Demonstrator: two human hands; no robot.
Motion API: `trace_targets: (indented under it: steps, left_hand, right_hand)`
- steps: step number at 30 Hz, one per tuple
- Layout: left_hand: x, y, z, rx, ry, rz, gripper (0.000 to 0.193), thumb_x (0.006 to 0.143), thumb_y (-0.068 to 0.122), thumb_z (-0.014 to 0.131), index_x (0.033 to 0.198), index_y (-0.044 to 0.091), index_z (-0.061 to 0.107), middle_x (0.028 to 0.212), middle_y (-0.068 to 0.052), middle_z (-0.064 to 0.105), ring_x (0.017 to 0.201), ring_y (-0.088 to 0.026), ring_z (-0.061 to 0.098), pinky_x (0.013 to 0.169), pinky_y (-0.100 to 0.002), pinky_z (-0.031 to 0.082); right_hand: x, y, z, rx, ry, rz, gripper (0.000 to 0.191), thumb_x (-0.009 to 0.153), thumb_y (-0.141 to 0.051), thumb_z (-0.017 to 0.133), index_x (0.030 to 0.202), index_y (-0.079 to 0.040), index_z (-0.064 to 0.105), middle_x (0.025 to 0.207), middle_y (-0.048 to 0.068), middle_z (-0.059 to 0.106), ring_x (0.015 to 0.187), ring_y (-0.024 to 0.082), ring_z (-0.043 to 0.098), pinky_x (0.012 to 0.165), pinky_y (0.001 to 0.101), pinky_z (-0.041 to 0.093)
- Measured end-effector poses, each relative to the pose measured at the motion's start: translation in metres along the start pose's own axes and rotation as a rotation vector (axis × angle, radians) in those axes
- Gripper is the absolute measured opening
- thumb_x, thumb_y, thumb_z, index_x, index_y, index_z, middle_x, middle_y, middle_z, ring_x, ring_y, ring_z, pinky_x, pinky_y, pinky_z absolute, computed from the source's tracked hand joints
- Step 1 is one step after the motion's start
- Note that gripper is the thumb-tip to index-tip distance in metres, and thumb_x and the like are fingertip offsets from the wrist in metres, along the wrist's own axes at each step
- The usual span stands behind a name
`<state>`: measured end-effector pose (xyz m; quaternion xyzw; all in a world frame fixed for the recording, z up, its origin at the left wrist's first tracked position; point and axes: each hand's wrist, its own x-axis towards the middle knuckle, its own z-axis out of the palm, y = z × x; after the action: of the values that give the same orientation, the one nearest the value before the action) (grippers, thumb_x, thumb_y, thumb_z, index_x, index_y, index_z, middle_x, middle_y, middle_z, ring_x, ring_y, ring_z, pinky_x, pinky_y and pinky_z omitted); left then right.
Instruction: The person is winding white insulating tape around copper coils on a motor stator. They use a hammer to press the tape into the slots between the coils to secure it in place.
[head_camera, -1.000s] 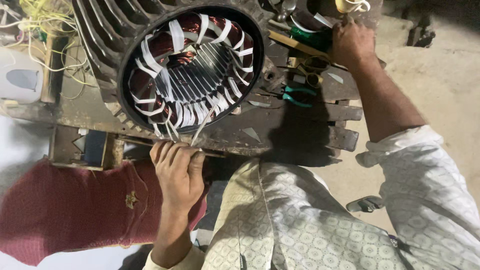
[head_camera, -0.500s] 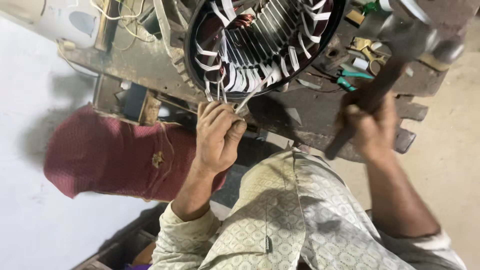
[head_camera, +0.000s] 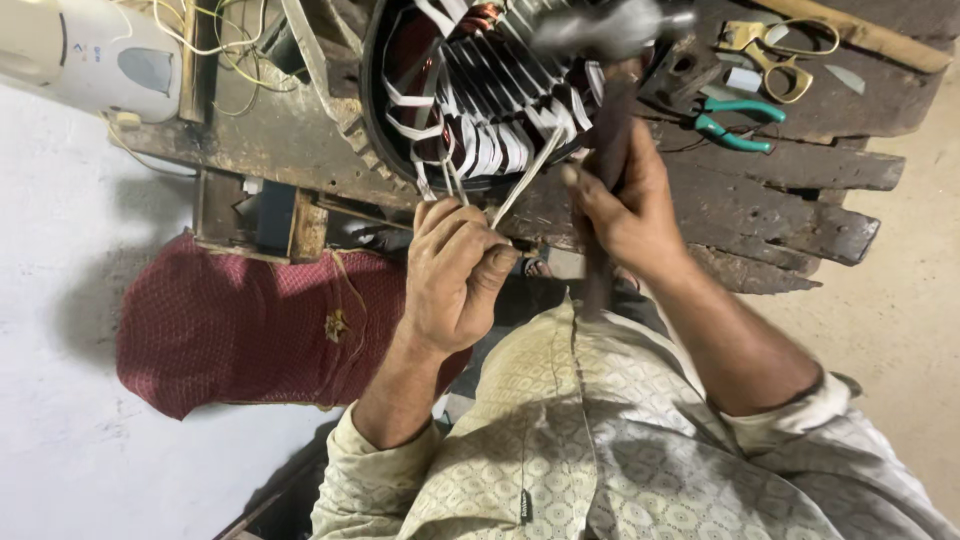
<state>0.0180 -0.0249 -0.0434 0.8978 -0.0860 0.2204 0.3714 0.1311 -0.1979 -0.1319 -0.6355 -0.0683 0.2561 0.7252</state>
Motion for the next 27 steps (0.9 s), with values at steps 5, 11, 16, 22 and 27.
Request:
trace_targets:
  steps: [5, 11, 16, 22, 27]
  left_hand:
    - [0.007, 0.004, 0.002, -0.026, -0.013, 0.02, 0.032, 0.109, 0.033, 0.06, 0.097, 0.004, 0.063, 0.092, -0.009, 0.063, 0.09, -0.028, 0.06, 0.086, -0.039, 0.042]
    - [0.008, 0.005, 0.007, -0.019, -0.008, 0.001, 0.032, 0.108, 0.033, 0.06, 0.094, 0.005, 0.064, 0.086, -0.008, 0.061, 0.086, -0.026, 0.059, 0.089, -0.042, 0.044]
    - [0.005, 0.006, 0.012, -0.049, 0.015, -0.012, 0.031, 0.107, 0.032, 0.061, 0.092, 0.005, 0.064, 0.085, -0.008, 0.061, 0.084, -0.025, 0.058, 0.09, -0.042, 0.043]
    - [0.003, 0.012, 0.008, -0.041, 0.047, -0.044, 0.031, 0.107, 0.03, 0.062, 0.092, 0.003, 0.063, 0.087, -0.01, 0.061, 0.088, -0.028, 0.059, 0.087, -0.039, 0.043]
    - [0.002, 0.014, 0.009, -0.044, 0.062, -0.057, 0.031, 0.105, 0.03, 0.062, 0.091, 0.002, 0.062, 0.085, -0.009, 0.059, 0.086, -0.027, 0.056, 0.088, -0.041, 0.043]
  right_hand:
    - [0.006, 0.014, 0.003, -0.417, -0.286, -0.318, 0.044, 0.082, 0.004, 0.072, 0.119, -0.003, 0.049, 0.096, 0.007, 0.062, 0.084, 0.016, 0.065, 0.07, 0.0348, 0.058]
    - [0.009, 0.013, -0.012, -0.144, -0.189, -0.076, 0.035, 0.086, 0.009, 0.059, 0.117, -0.002, 0.047, 0.093, 0.01, 0.061, 0.072, 0.016, 0.065, 0.061, 0.0351, 0.062]
    - [0.013, -0.006, -0.007, -0.253, -0.437, 0.02, 0.043, 0.089, 0.005, 0.061, 0.128, -0.003, 0.046, 0.085, 0.009, 0.061, 0.062, 0.017, 0.063, 0.051, 0.0337, 0.058]
    - [-0.002, -0.02, 0.007, -0.036, -0.211, -0.171, 0.042, 0.092, 0.004, 0.062, 0.13, 0.006, 0.042, 0.089, 0.009, 0.057, 0.066, 0.017, 0.058, 0.052, 0.0328, 0.051]
    - [0.0, -0.01, 0.004, -0.237, -0.452, 0.006, 0.038, 0.09, -0.001, 0.061, 0.125, 0.0, 0.047, 0.085, 0.01, 0.06, 0.058, 0.016, 0.06, 0.048, 0.032, 0.056]
